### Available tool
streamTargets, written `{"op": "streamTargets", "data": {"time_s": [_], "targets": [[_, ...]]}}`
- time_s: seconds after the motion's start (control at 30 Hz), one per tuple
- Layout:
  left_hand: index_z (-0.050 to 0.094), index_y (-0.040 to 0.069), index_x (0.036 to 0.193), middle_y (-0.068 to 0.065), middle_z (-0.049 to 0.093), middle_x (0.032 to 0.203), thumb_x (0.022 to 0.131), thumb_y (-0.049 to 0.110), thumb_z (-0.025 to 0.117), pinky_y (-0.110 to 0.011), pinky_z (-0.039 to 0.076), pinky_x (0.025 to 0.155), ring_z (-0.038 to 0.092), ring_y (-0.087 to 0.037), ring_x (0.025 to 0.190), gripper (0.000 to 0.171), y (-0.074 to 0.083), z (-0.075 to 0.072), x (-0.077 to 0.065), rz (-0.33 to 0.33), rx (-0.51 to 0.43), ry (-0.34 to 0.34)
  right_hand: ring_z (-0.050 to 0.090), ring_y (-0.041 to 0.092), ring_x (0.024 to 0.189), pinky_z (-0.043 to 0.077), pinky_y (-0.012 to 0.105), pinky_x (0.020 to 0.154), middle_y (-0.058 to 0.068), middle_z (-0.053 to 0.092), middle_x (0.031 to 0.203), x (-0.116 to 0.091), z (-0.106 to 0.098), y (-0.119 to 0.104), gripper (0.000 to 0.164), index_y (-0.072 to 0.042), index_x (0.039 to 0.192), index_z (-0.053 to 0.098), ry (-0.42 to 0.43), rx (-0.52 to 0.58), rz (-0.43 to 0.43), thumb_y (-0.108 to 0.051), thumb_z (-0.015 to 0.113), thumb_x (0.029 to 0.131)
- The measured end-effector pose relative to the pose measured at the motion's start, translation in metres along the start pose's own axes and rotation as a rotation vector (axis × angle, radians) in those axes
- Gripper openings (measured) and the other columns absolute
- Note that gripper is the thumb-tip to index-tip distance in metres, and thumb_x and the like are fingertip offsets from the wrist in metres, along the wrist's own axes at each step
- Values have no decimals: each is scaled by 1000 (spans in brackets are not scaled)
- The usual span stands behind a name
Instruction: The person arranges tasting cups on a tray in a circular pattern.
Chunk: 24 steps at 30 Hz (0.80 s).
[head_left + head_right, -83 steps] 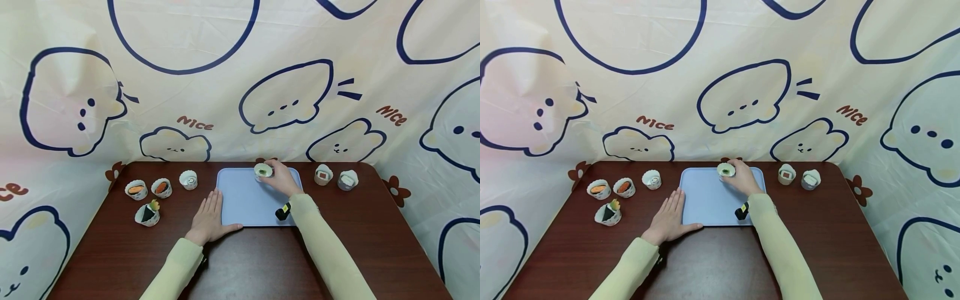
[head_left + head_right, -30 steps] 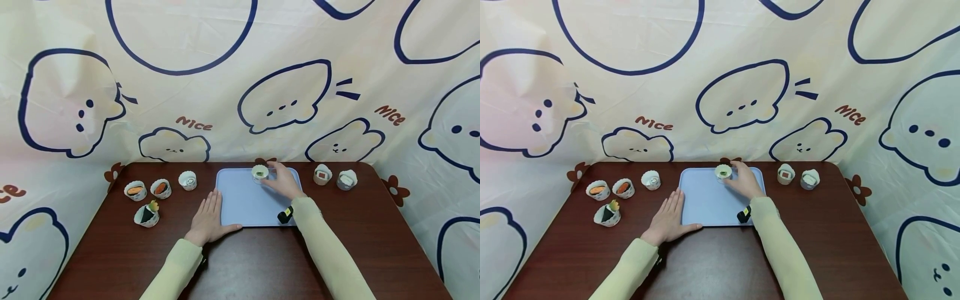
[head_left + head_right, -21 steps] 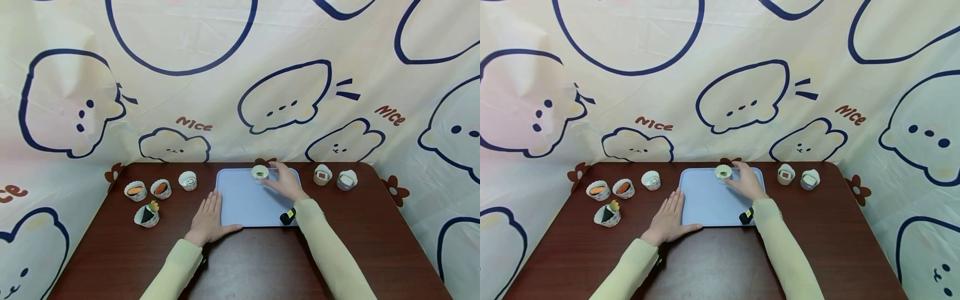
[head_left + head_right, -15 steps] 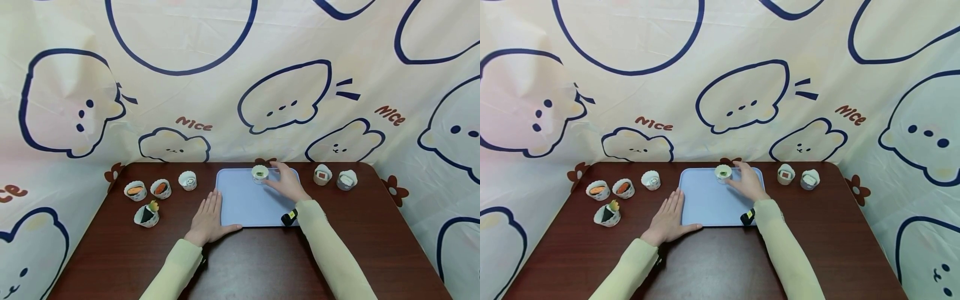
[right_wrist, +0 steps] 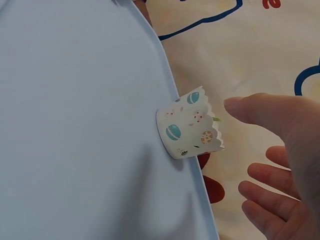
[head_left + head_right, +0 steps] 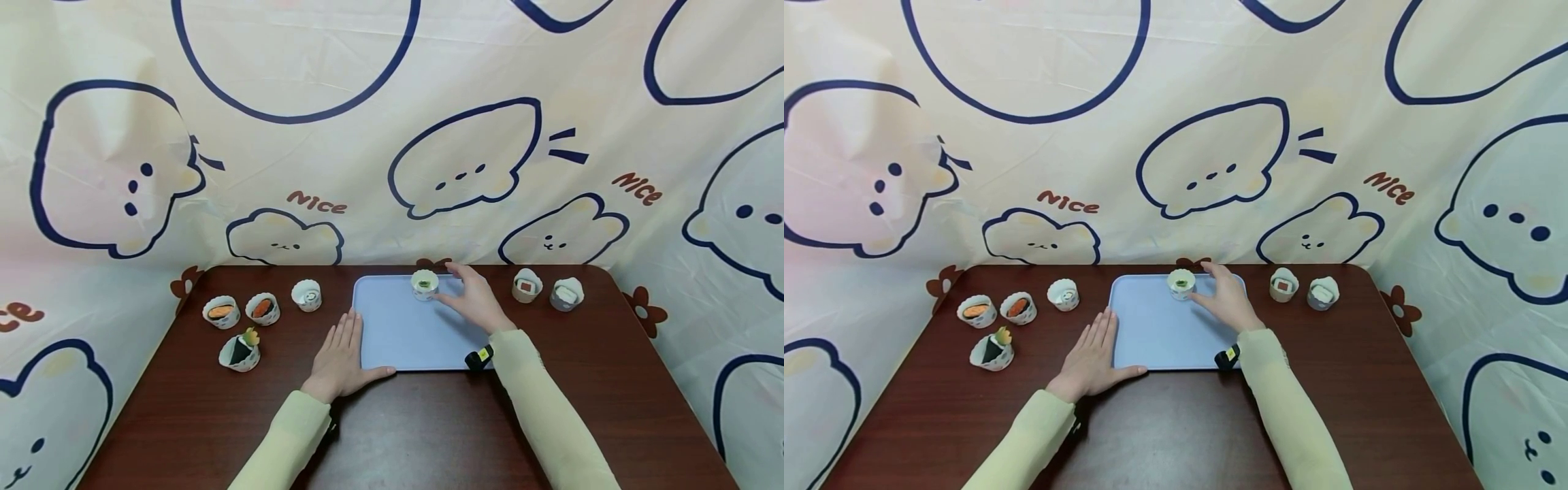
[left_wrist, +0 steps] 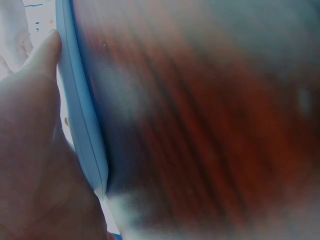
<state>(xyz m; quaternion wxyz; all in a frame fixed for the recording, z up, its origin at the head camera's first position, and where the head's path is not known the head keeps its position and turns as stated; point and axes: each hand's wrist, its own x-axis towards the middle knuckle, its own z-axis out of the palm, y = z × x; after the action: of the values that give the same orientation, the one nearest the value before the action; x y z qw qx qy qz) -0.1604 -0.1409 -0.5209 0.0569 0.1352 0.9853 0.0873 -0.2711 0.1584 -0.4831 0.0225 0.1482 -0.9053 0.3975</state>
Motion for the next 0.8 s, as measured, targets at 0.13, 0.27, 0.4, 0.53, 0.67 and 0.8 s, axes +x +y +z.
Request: {"op": "streamTargets", "data": {"time_s": [0.13,0.27,0.4,0.53,0.67,0.8], "targets": [[7,-1,161,-19,2,168,79,94,41,-47,11,122,5,-33,154,130,-1,2,1,-1,-8,-5,50,30,133,43,50,107,13,52,146,-3,-3,-2,76,-7,150,49,2,-15,6,-30,84,87],[8,-1,161,-19,3,168,78,94,41,-47,11,122,5,-33,154,130,-3,3,1,2,-13,3,49,30,134,42,50,108,12,50,148,-6,-6,-3,76,-9,151,47,-1,-28,20,-32,83,88],[8,-1,161,-20,3,168,78,94,42,-47,11,122,5,-32,154,130,-2,3,1,3,-8,5,48,30,134,42,50,108,12,50,149,-9,-9,-1,76,-10,152,46,1,-39,22,-34,82,89],[7,-1,161,-20,3,168,78,94,42,-47,11,122,5,-32,154,131,-1,2,0,2,-6,2,48,28,134,42,50,108,11,50,149,-11,-13,0,76,-10,152,46,4,-26,11,-35,82,89],[9,-2,161,-20,4,168,78,93,43,-47,11,122,5,-33,154,131,0,0,0,1,-17,-1,49,28,134,42,50,108,10,50,149,-14,-16,3,76,-10,151,47,14,-20,9,-34,82,88],[12,-3,161,-21,7,167,79,92,45,-48,13,122,8,-34,154,130,1,-2,-2,5,-22,9,49,29,133,43,50,107,11,51,147,-16,-18,5,76,-9,150,48,29,-38,11,-34,83,88]]}}
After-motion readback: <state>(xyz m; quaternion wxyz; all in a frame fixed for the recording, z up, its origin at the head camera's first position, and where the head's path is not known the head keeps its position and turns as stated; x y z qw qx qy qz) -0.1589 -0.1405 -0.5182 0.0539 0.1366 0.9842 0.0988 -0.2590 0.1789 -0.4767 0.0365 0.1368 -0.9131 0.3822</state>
